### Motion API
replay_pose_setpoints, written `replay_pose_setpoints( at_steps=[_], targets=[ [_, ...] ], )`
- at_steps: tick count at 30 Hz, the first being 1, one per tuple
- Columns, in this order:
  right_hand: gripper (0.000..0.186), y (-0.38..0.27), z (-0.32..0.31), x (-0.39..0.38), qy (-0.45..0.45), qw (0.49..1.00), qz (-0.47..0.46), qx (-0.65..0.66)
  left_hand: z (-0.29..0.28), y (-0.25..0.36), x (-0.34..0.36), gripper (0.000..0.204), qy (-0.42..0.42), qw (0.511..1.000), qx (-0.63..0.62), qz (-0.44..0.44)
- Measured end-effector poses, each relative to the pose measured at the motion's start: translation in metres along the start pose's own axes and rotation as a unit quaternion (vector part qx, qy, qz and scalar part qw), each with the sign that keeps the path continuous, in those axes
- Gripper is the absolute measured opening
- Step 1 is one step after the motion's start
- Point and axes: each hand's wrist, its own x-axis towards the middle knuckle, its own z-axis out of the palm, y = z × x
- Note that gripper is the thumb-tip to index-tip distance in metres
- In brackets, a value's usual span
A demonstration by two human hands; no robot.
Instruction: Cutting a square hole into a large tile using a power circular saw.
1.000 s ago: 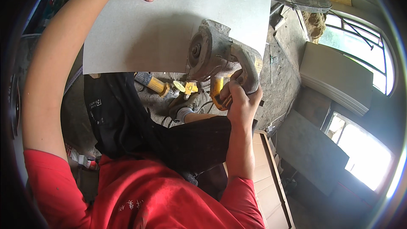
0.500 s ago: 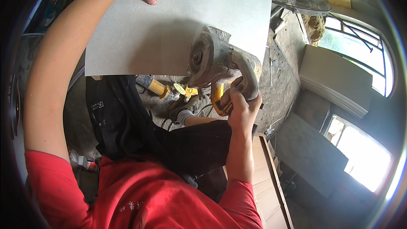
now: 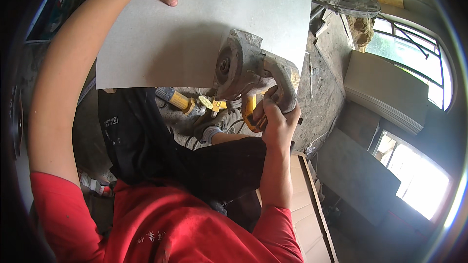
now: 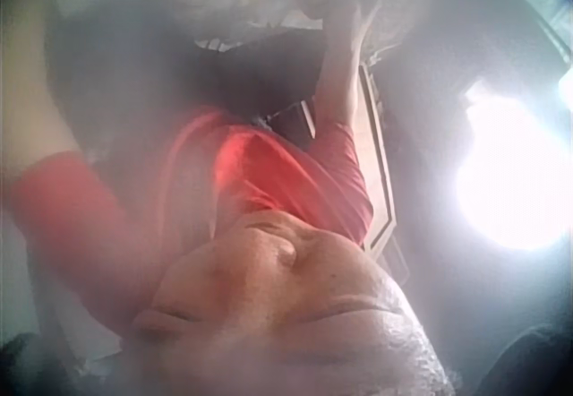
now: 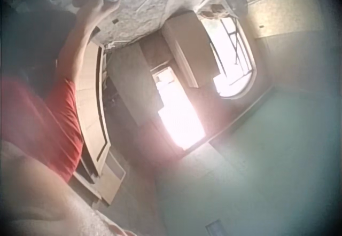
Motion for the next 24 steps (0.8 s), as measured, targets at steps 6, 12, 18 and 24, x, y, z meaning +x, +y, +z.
replay_pose_setpoints(
  at_steps=[6, 12, 18, 24],
  targets=[
    [0.011, -0.0033, -0.0006, 0.0003, -0.001, 1.000, 0.009, -0.009, -0.0030, 0.0013, 0.0002, 0.126, -0.011, 1.000, 0.000, 0.002],
    [0.018, -0.0002, 0.0012, -0.0012, 0.003, 0.999, 0.006, -0.039, -0.0049, 0.0026, 0.0016, 0.126, -0.014, 1.000, -0.002, 0.006],
    [0.018, 0.0003, 0.0018, -0.0045, 0.009, 0.999, 0.003, -0.042, -0.0059, 0.0026, 0.0007, 0.126, -0.011, 1.000, -0.001, 0.005],
    [0.012, -0.0009, -0.0009, -0.0069, 0.014, 1.000, 0.011, -0.003, -0.0080, 0.0022, 0.0008, 0.126, -0.006, 1.000, -0.002, -0.001]
  ],
)
